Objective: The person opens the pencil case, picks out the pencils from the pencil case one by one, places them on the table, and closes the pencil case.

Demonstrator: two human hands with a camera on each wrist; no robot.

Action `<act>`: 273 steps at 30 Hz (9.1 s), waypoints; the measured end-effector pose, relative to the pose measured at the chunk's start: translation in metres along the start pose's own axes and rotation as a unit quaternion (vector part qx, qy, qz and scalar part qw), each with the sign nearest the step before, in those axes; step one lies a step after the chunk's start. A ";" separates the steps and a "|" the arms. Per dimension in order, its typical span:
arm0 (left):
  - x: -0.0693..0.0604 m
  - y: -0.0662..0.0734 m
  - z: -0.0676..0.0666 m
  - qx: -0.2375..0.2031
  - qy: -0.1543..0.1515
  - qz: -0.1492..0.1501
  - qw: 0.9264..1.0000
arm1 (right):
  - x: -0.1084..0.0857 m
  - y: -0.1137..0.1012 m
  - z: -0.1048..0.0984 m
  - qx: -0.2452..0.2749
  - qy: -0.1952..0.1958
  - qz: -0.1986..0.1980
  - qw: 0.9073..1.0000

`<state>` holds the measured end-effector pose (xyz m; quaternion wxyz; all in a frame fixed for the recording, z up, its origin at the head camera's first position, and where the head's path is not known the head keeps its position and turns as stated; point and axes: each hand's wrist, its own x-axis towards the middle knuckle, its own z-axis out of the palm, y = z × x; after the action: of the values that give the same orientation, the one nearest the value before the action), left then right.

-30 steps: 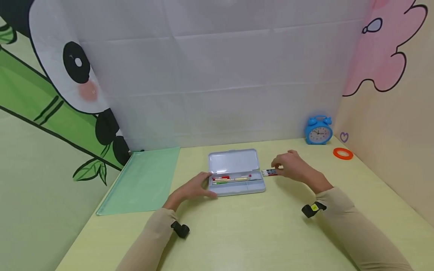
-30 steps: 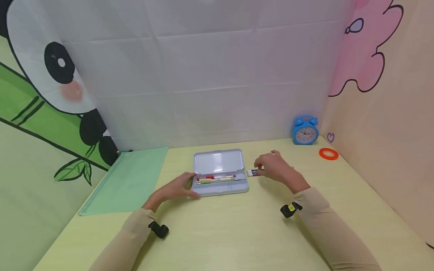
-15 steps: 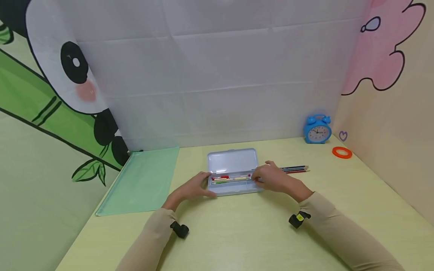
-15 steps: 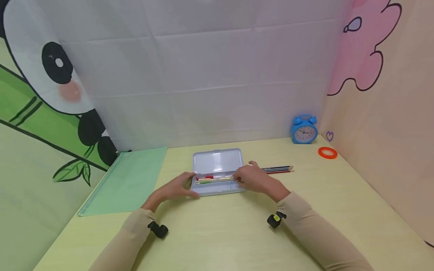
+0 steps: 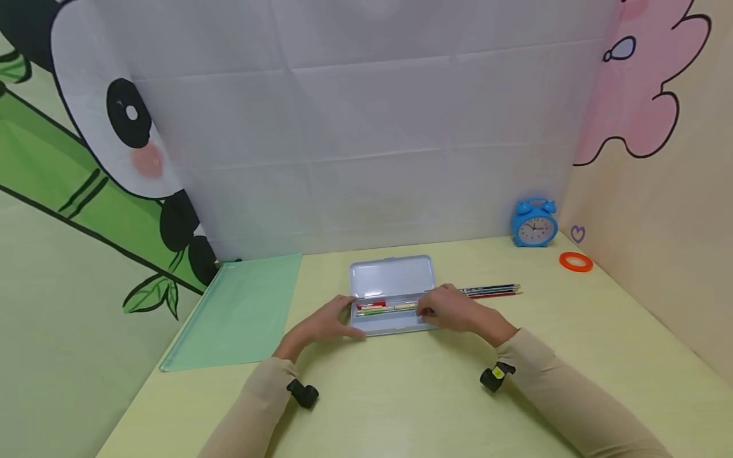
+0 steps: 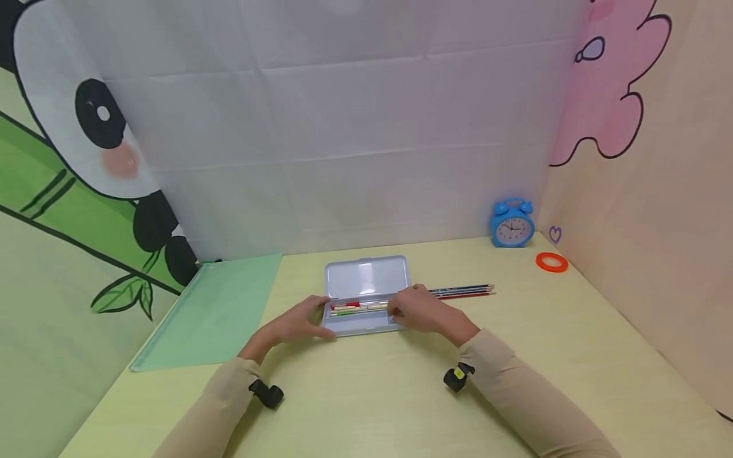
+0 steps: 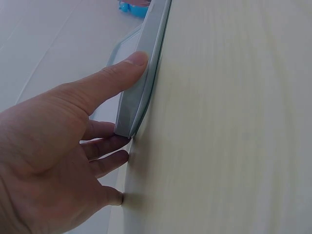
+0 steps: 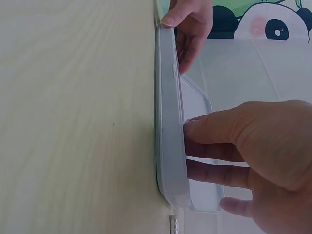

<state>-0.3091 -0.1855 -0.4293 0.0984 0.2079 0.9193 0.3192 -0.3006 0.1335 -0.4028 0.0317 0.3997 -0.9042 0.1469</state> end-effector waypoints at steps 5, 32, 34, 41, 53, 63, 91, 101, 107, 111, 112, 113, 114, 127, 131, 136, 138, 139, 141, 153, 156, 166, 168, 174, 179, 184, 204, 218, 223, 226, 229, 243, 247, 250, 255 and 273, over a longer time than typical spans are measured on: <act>-0.001 0.002 -0.001 0.004 0.000 -0.002 1.000 | 0.008 0.004 0.002 -0.009 0.026 0.012 1.000; 0.001 -0.002 0.000 0.017 0.000 0.009 1.000 | 0.033 0.003 0.017 0.002 0.033 0.036 0.999; 0.002 -0.003 0.000 0.019 -0.001 0.008 1.000 | 0.035 0.003 0.018 -0.004 0.036 0.044 0.998; 0.002 -0.004 0.000 0.016 -0.002 0.004 1.000 | 0.042 0.003 0.022 -0.024 0.007 0.068 0.997; 0.001 -0.004 0.000 0.006 -0.003 0.001 1.000 | 0.042 0.007 0.020 -0.115 -0.007 0.008 0.993; 0.001 -0.004 0.001 0.006 -0.003 -0.001 1.000 | 0.038 0.002 0.015 -0.107 -0.022 0.010 0.994; 0.003 -0.003 0.001 0.014 0.000 0.010 1.000 | 0.034 0.007 0.002 -0.156 0.039 0.010 0.987; 0.002 -0.002 0.001 0.013 0.002 0.006 1.000 | 0.024 0.013 -0.028 -0.118 0.050 0.035 0.991; 0.001 -0.001 0.002 0.010 0.002 0.003 1.000 | 0.014 0.026 -0.038 -0.107 0.045 0.055 0.992; 0.000 -0.001 0.002 0.009 -0.001 0.007 1.000 | 0.010 0.034 -0.040 -0.093 0.035 0.078 0.992; 0.000 -0.001 0.002 0.010 -0.001 0.007 1.000 | 0.009 0.036 -0.040 -0.092 0.034 0.080 0.992; 0.001 -0.001 0.002 0.009 0.000 0.008 1.000 | 0.008 0.037 -0.042 -0.088 0.032 0.084 0.992; 0.001 -0.001 0.002 0.009 0.001 0.009 1.000 | 0.007 0.039 -0.044 -0.082 0.030 0.090 0.992; 0.003 0.000 0.001 0.005 0.000 0.014 1.000 | -0.017 0.057 -0.062 -0.022 -0.012 0.141 0.990; 0.004 -0.005 0.003 0.018 -0.001 0.016 1.000 | -0.029 0.066 -0.058 -0.023 -0.033 0.128 0.991; 0.003 -0.006 0.003 0.021 0.000 0.020 1.000 | -0.043 0.077 -0.053 -0.010 -0.052 0.145 0.988; 0.002 -0.006 0.003 0.020 0.000 0.019 1.000 | -0.045 0.080 -0.052 -0.005 -0.056 0.154 0.986; 0.002 -0.006 0.003 0.020 -0.001 0.019 1.000 | -0.047 0.081 -0.053 -0.005 -0.056 0.155 0.986; 0.002 -0.005 0.003 0.019 -0.003 0.021 1.000 | -0.049 0.083 -0.053 -0.003 -0.059 0.159 0.985; 0.004 -0.002 0.000 0.025 -0.002 0.018 1.000 | -0.062 0.087 -0.064 -0.006 -0.101 0.192 0.976; 0.004 -0.002 0.001 0.026 -0.003 0.013 1.000 | -0.065 0.089 -0.065 -0.007 -0.117 0.208 0.971; 0.002 -0.002 0.000 0.018 -0.002 0.008 1.000 | -0.066 0.098 -0.055 -0.018 -0.144 0.231 0.962; 0.003 -0.002 0.001 0.018 -0.002 0.008 1.000 | -0.066 0.098 -0.053 -0.022 -0.139 0.228 0.963; 0.002 -0.001 0.000 0.021 -0.001 0.010 1.000 | -0.062 0.099 -0.050 -0.041 -0.126 0.210 0.969; 0.001 0.000 0.001 0.021 -0.001 0.006 1.000 | -0.061 0.101 -0.048 -0.033 -0.122 0.201 0.971; 0.001 0.000 0.001 0.021 0.002 0.009 1.000 | -0.061 0.103 -0.048 -0.033 -0.120 0.192 0.973; 0.001 -0.002 0.002 0.014 -0.002 0.013 1.000 | -0.059 0.104 -0.045 -0.056 -0.098 0.202 0.973; 0.002 -0.002 0.002 0.018 0.000 0.014 1.000 | -0.059 0.104 -0.045 -0.065 -0.088 0.204 0.973; 0.002 -0.002 0.001 0.022 -0.003 0.010 1.000 | -0.059 0.105 -0.044 -0.067 -0.083 0.206 0.973; 0.003 -0.003 0.001 0.026 -0.003 0.007 1.000 | -0.058 0.107 -0.044 -0.067 -0.080 0.206 0.973; 0.004 -0.003 0.002 0.027 -0.002 0.005 1.000 | -0.058 0.107 -0.043 -0.068 -0.077 0.203 0.974; 0.005 -0.005 0.002 0.016 -0.006 0.011 1.000 | -0.058 0.107 -0.042 -0.075 -0.075 0.202 0.974; 0.005 -0.005 0.002 0.019 -0.009 0.007 1.000 | -0.058 0.107 -0.041 -0.070 -0.077 0.208 0.973; 0.005 -0.006 0.002 0.020 -0.009 0.007 1.000 | -0.057 0.106 -0.041 -0.069 -0.078 0.210 0.972; 0.004 -0.006 0.002 0.017 -0.009 0.007 1.000 | -0.057 0.106 -0.040 -0.068 -0.077 0.206 0.973; 0.004 -0.005 0.003 0.016 -0.005 0.000 1.000 | -0.055 0.107 -0.038 -0.055 -0.079 0.205 0.974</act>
<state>-0.3135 -0.1856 -0.4345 0.0995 0.2105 0.9238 0.3039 -0.3437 0.2516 -0.4013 -0.0489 0.2138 -0.9733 0.0679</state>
